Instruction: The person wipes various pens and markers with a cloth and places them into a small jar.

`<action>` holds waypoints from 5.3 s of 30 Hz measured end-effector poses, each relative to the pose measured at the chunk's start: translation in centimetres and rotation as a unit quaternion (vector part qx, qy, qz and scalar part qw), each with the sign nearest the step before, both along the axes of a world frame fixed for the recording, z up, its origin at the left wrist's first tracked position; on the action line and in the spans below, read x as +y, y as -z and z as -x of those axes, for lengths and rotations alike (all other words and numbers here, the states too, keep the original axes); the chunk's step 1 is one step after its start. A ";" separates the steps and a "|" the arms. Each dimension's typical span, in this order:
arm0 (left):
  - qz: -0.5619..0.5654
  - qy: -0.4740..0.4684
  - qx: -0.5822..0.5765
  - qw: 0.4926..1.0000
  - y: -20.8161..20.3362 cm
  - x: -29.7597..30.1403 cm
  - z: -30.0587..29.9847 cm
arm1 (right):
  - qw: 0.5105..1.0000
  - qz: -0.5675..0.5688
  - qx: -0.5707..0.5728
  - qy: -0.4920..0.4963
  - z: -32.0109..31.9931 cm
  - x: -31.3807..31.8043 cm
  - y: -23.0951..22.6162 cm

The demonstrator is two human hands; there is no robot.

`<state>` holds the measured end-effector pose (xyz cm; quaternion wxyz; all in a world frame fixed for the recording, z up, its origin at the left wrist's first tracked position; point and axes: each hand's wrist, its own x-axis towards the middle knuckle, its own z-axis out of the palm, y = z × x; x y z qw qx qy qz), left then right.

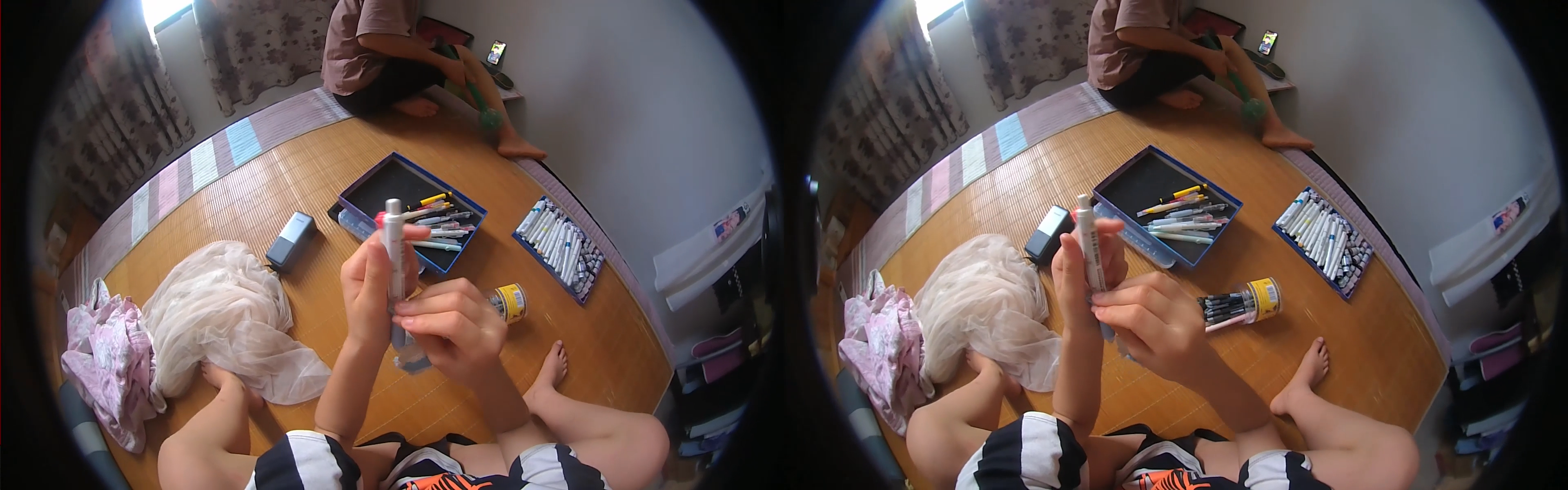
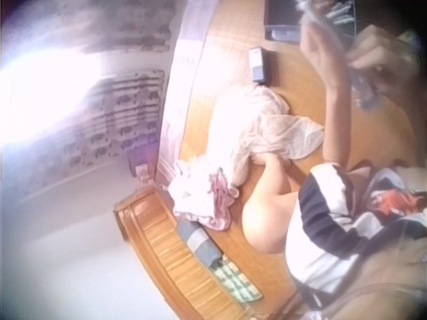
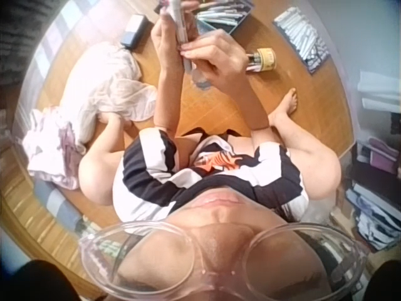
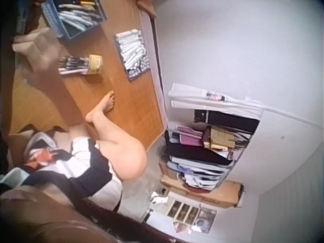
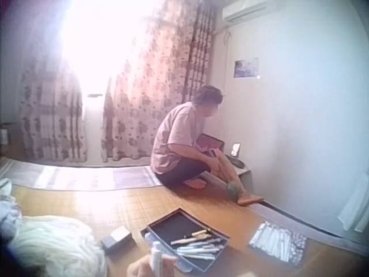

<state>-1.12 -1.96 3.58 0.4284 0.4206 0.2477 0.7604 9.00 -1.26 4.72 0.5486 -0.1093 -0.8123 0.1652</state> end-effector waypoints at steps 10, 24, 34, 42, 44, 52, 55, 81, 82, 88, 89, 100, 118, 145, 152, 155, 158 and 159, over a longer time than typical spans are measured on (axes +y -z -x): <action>-0.004 -0.047 -0.032 0.998 -0.6 0.4 -1.2 | 0.998 -0.007 0.050 0.036 -0.1 0.9 -0.5; 0.017 0.044 -0.015 0.999 -0.3 0.7 -1.0 | 0.996 0.006 0.056 0.071 -0.1 1.3 0.3; 0.056 0.071 -0.026 0.996 0.5 0.6 0.2 | 0.999 0.026 -0.011 0.016 -0.1 0.5 1.0; 0.024 0.064 0.041 0.997 -0.2 0.6 -1.9 | 0.988 0.006 0.092 0.123 -1.1 2.0 -1.3; 0.023 0.067 0.057 0.996 -0.1 0.4 -1.9 | 0.984 0.006 0.113 0.140 -1.1 1.7 -1.3; 0.090 0.092 0.052 0.990 0.6 0.5 -1.0 | 0.984 0.061 0.081 0.145 -0.7 1.2 0.0; 0.090 0.092 0.102 0.986 -0.2 0.5 -1.4 | 0.972 0.110 0.144 0.150 -1.0 2.0 -0.7; 0.086 0.084 -0.030 0.992 -0.4 0.3 0.3 | 0.995 -0.001 0.020 0.094 0.4 -0.2 0.8; 0.086 0.089 -0.033 0.992 -0.5 0.4 0.1 | 0.992 -0.014 0.031 0.122 0.3 0.0 0.3; 0.044 0.150 -0.170 0.973 -0.4 0.6 0.2 | 0.997 -0.024 -0.004 0.078 0.8 -1.1 0.2; 0.052 0.139 -0.186 0.971 -0.4 0.7 0.4 | 0.997 -0.023 -0.018 0.066 0.9 -1.5 0.6; 0.059 0.139 -0.219 0.964 0.4 0.9 1.2 | 0.999 0.009 -0.039 -0.023 1.2 -0.7 0.2; 0.075 0.152 -0.267 0.949 -0.5 0.6 0.8 | 0.999 0.024 -0.023 -0.022 0.5 -1.7 0.2; 0.114 -0.090 -0.184 0.972 3.1 1.3 -0.7 | 0.986 0.039 0.134 0.096 -2.6 1.7 1.0; -0.028 -0.014 -0.033 0.999 3.2 0.7 -0.4 | 0.958 0.181 0.218 0.042 -3.8 1.7 0.3; -0.145 -0.029 -0.005 0.989 3.6 0.7 -0.5 | 0.949 0.200 0.245 0.002 -3.7 1.6 0.2; -0.221 0.028 0.039 0.974 2.2 0.3 -0.6 | 0.935 0.245 0.256 -0.027 -3.8 1.2 -0.3; -0.238 -0.031 0.121 0.963 2.0 0.2 -0.6 | 0.934 0.245 0.258 -0.026 -3.9 1.3 -0.2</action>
